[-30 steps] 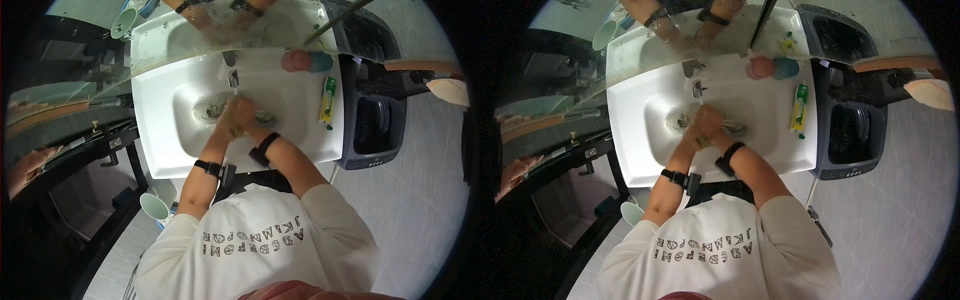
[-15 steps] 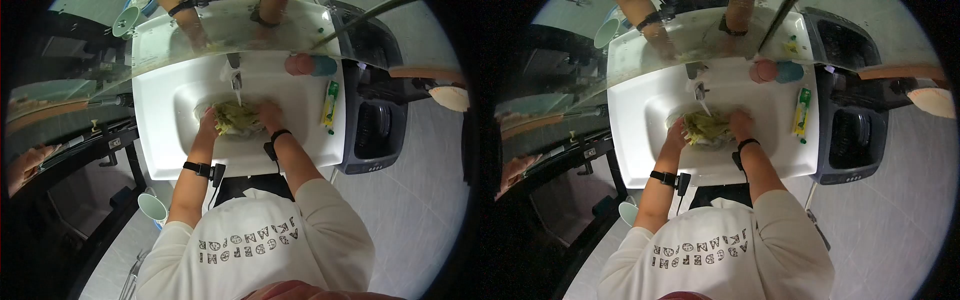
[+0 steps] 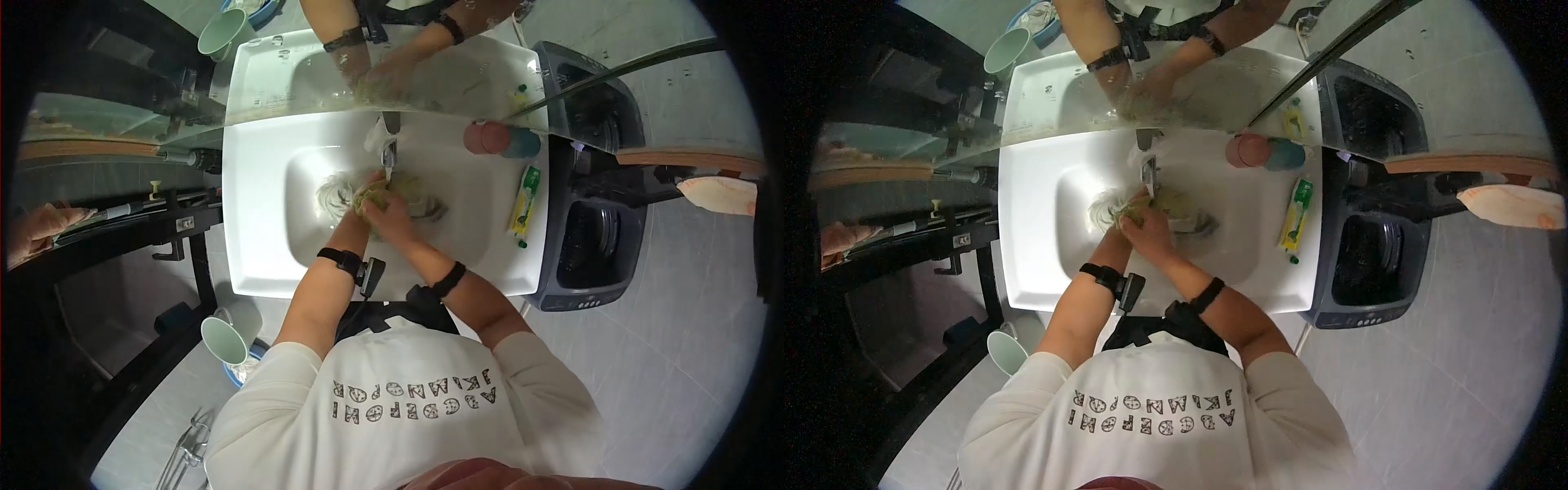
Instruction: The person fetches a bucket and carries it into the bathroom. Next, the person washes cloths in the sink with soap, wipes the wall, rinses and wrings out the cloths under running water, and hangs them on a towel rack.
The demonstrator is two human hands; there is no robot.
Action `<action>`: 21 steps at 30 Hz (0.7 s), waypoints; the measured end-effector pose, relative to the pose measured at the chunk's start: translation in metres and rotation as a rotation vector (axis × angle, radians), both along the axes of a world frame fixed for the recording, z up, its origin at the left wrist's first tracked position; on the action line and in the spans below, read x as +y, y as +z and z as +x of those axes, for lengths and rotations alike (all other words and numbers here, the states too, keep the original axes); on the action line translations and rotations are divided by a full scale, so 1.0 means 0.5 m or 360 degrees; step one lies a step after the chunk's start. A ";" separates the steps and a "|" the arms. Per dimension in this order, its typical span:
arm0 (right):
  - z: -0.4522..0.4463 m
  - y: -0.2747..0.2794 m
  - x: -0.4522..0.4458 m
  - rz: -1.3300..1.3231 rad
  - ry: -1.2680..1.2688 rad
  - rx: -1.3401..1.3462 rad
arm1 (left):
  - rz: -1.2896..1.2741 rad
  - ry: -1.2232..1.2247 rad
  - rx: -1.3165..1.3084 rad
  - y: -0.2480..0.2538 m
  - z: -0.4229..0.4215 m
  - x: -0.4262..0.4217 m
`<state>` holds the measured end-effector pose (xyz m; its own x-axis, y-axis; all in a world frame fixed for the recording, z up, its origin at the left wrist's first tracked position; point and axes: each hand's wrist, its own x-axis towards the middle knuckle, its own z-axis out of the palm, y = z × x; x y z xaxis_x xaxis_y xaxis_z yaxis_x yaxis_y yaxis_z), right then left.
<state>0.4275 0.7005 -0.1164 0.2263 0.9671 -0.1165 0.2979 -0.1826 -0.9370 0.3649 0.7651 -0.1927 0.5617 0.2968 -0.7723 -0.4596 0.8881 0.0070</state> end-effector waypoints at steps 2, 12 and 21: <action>-0.012 -0.006 0.005 0.0031 -0.0147 -0.0186 | 0.0071 -0.0015 -0.0009 -0.006 0.006 -0.001; 0.095 -0.186 0.046 -0.0737 0.0028 -0.0734 | 0.0266 -0.0431 0.0587 0.035 0.018 -0.039; 0.158 -0.097 0.061 -0.0542 -0.0219 -0.0512 | 0.0414 -0.0165 0.1019 0.038 -0.025 0.044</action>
<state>0.5063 0.7312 -0.1646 0.4257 0.8449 -0.3241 0.5145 -0.5206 -0.6814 0.3522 0.7873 -0.1740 0.0551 0.4865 -0.8720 -0.2072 0.8598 0.4666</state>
